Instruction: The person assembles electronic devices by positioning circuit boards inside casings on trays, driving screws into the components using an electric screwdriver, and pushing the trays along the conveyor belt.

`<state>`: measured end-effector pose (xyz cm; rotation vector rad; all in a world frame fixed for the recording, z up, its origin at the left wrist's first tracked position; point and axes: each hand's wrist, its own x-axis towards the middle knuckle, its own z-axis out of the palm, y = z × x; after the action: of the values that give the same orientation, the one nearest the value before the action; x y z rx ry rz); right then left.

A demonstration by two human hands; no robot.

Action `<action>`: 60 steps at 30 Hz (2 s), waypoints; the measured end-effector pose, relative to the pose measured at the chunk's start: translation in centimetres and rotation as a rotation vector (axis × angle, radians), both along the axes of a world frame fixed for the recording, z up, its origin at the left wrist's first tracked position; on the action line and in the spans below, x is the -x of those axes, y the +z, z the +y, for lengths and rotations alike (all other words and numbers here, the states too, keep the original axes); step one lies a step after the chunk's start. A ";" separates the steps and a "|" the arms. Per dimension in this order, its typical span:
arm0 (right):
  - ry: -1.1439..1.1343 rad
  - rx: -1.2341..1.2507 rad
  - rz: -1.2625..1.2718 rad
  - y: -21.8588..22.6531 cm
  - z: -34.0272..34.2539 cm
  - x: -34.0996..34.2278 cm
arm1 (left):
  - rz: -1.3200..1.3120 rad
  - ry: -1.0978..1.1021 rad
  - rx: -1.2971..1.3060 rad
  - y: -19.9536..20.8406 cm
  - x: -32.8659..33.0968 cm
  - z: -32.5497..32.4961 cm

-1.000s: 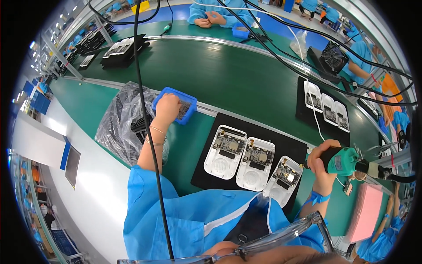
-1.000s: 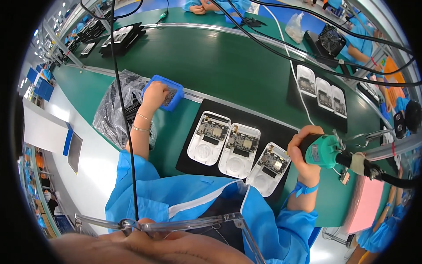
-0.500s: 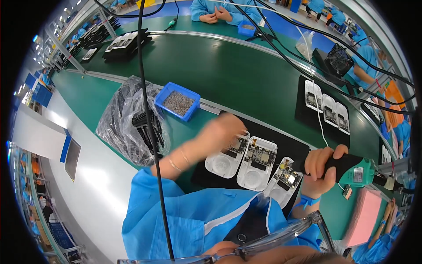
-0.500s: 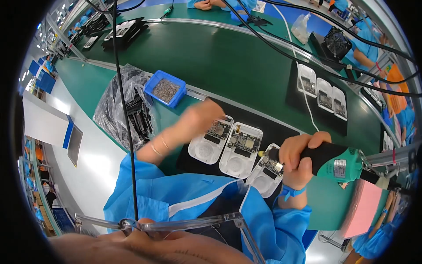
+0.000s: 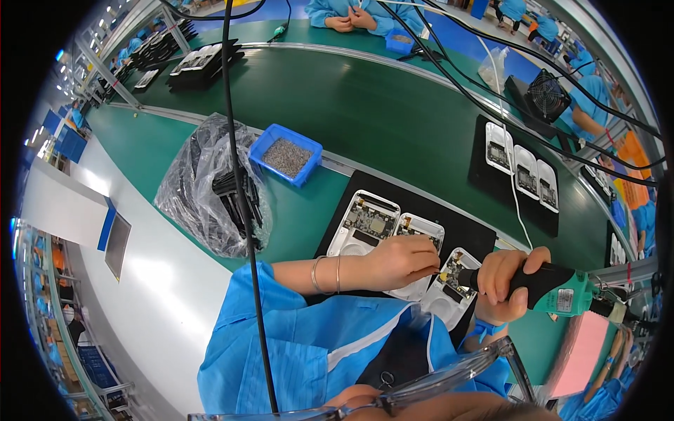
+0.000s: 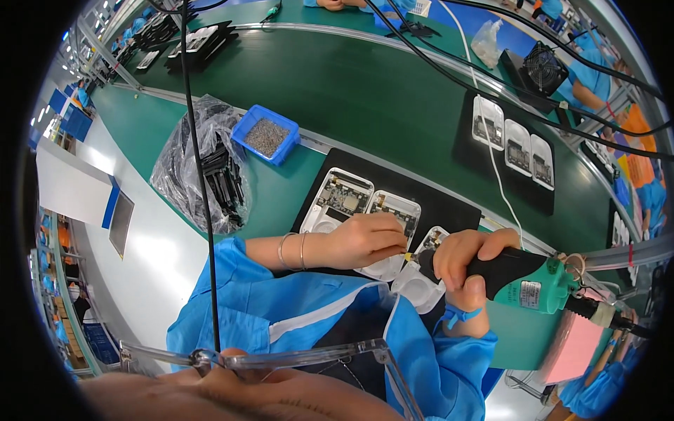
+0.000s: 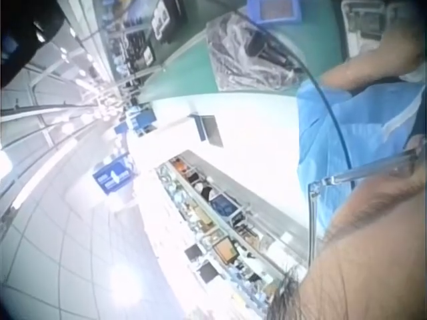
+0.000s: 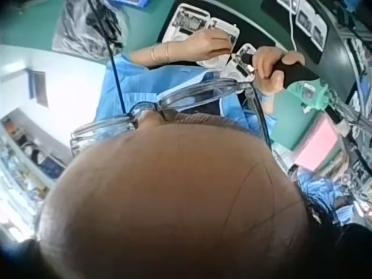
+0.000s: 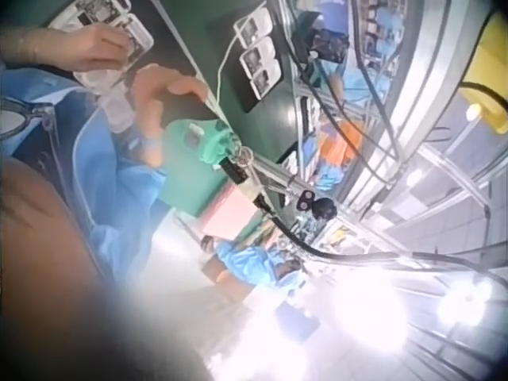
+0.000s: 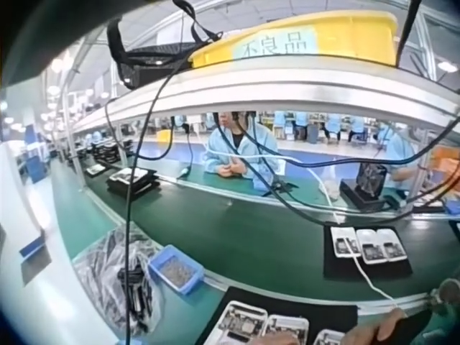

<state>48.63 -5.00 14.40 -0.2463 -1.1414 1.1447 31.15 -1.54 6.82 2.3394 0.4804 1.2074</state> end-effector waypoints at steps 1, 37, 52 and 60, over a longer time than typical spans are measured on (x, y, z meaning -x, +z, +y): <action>0.032 -0.014 0.018 -0.1 0.1 -0.2 | 0.001 -0.001 0.000 0.0 0.0 0.0; -0.018 -0.030 -0.045 -0.1 0.6 -1.5 | 0.869 1.439 0.083 -5.4 29.1 5.5; -0.231 0.094 -0.199 -2.8 7.1 -1.4 | 0.166 0.282 0.154 0.9 2.9 2.3; -0.261 0.067 -0.313 -3.9 7.3 -1.5 | 0.271 0.120 -0.096 -2.3 -2.2 5.4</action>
<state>50.09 2.29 10.52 -0.6257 -1.3013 0.9335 33.39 3.91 4.55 2.6043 0.6756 0.9870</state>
